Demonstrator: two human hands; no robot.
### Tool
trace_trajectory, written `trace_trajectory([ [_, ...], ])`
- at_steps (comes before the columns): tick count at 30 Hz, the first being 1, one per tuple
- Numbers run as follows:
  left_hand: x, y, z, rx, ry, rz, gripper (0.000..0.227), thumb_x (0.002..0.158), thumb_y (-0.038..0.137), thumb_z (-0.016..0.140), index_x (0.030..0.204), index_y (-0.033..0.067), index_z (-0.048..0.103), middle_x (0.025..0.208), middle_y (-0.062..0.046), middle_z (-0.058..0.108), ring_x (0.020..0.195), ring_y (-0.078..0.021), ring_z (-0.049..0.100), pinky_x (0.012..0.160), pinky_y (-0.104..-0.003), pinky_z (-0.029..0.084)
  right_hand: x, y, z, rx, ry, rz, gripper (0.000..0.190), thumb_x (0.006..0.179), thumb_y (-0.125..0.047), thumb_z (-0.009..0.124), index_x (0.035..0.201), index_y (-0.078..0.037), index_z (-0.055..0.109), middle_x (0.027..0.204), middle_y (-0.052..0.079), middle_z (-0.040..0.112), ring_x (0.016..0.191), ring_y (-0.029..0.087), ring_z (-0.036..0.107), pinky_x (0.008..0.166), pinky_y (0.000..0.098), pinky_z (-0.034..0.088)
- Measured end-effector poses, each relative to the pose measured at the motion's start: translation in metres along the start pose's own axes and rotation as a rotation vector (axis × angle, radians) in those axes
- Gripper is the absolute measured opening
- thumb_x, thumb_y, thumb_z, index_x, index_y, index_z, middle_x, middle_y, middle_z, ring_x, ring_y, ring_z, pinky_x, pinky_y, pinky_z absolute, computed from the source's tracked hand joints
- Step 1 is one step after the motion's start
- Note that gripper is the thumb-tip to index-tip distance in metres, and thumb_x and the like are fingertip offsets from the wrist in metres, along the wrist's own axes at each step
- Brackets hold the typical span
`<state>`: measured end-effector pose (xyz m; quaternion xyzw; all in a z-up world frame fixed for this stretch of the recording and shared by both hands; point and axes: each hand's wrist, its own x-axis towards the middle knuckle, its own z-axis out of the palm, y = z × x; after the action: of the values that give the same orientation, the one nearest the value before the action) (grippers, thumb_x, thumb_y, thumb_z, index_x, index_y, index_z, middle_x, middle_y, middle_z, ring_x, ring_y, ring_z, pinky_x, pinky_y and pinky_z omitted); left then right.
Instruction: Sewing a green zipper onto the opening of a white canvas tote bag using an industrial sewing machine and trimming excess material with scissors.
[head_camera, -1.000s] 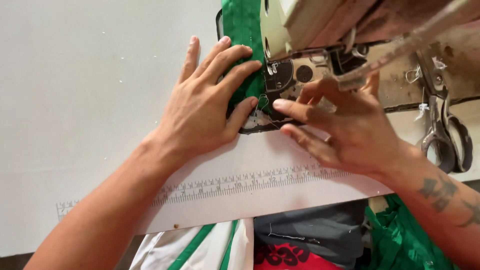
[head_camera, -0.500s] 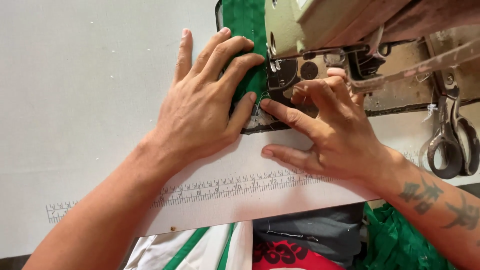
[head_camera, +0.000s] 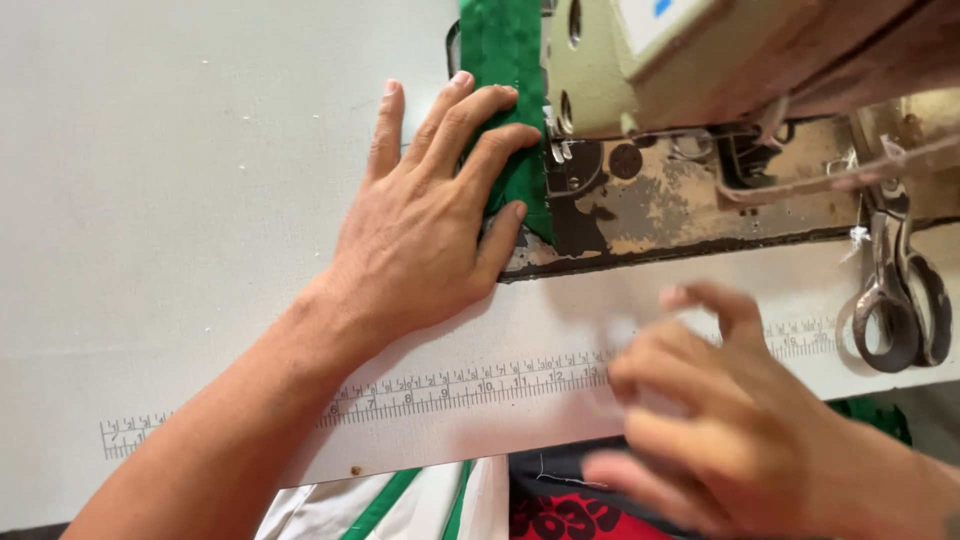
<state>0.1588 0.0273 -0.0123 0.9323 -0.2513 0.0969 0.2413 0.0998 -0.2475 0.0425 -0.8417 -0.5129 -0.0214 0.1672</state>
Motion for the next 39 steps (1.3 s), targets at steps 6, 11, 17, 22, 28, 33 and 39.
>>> trace_trajectory([
  [6, -0.001, 0.003, 0.000, -0.002, 0.004, 0.017, 0.047, 0.107, 0.026, 0.060, 0.151, 0.0102, 0.056, 0.163, -0.014, 0.048, 0.162, -0.0404, 0.036, 0.132, -0.071, 0.011, 0.006, 0.050, 0.019, -0.209, 0.052, 0.169, 0.045, 0.097, -0.043, 0.084, 0.137, -0.027, 0.070, 0.127, 0.009, 0.061, 0.102, 0.021, 0.061, 0.094, 0.0482, 0.048],
  [11, -0.002, 0.004, -0.002, 0.014, 0.024, 0.009, 0.046, 0.105, 0.024, 0.060, 0.149, 0.0095, 0.058, 0.162, -0.014, 0.049, 0.160, -0.0392, 0.038, 0.132, -0.070, 0.015, 0.034, 0.054, 0.031, -0.183, 0.240, -0.004, 0.036, 0.110, -0.039, 0.079, 0.140, -0.019, 0.081, 0.115, 0.007, 0.058, 0.086, 0.025, 0.058, 0.095, 0.0512, 0.047],
  [17, 0.000, 0.004, -0.002, 0.025, 0.008, 0.007, 0.047, 0.106, 0.024, 0.059, 0.150, 0.0099, 0.058, 0.163, -0.014, 0.049, 0.160, -0.0390, 0.037, 0.131, -0.070, 0.016, 0.026, 0.053, 0.037, -0.228, 0.236, 0.028, 0.047, 0.107, -0.053, 0.078, 0.143, -0.022, 0.079, 0.118, 0.007, 0.061, 0.093, 0.026, 0.058, 0.104, 0.0509, 0.048],
  [22, 0.001, 0.004, -0.004, -0.018, -0.016, -0.005, 0.045, 0.109, 0.024, 0.055, 0.151, 0.0099, 0.057, 0.164, -0.014, 0.048, 0.162, -0.0393, 0.035, 0.132, -0.070, 0.012, 0.025, 0.053, 0.040, -0.201, 0.196, 0.078, 0.058, 0.104, -0.062, 0.076, 0.148, -0.024, 0.075, 0.124, 0.010, 0.058, 0.104, 0.031, 0.054, 0.101, 0.0494, 0.052],
  [28, 0.001, 0.000, 0.003, 0.070, -0.008, 0.016, 0.054, 0.114, 0.037, 0.057, 0.160, 0.0102, 0.052, 0.169, -0.013, 0.048, 0.163, -0.0394, 0.036, 0.131, -0.071, 0.008, 0.028, 0.049, 0.042, -0.205, 0.197, 0.138, 0.056, 0.103, -0.060, 0.077, 0.144, -0.022, 0.079, 0.120, 0.009, 0.054, 0.108, 0.031, 0.051, 0.093, 0.0467, 0.051],
  [33, 0.010, 0.003, 0.006, 0.159, -0.091, 0.027, 0.060, 0.120, 0.037, 0.043, 0.172, 0.0065, 0.042, 0.178, -0.015, 0.040, 0.167, -0.0415, 0.028, 0.130, -0.073, -0.001, 0.026, 0.053, 0.047, -0.219, 0.257, 0.168, 0.054, 0.101, -0.058, 0.084, 0.138, -0.020, 0.081, 0.121, 0.010, 0.056, 0.106, 0.031, 0.056, 0.083, 0.0468, 0.058],
  [39, 0.013, 0.004, 0.010, 0.139, -0.079, 0.009, 0.059, 0.119, 0.033, 0.041, 0.169, 0.0020, 0.046, 0.177, -0.015, 0.037, 0.166, -0.0393, 0.026, 0.128, -0.075, 0.001, 0.007, 0.058, 0.051, -0.355, 0.270, 0.223, 0.051, 0.112, -0.053, 0.077, 0.153, -0.023, 0.071, 0.121, 0.003, 0.066, 0.109, 0.018, 0.067, 0.122, 0.0549, 0.017],
])
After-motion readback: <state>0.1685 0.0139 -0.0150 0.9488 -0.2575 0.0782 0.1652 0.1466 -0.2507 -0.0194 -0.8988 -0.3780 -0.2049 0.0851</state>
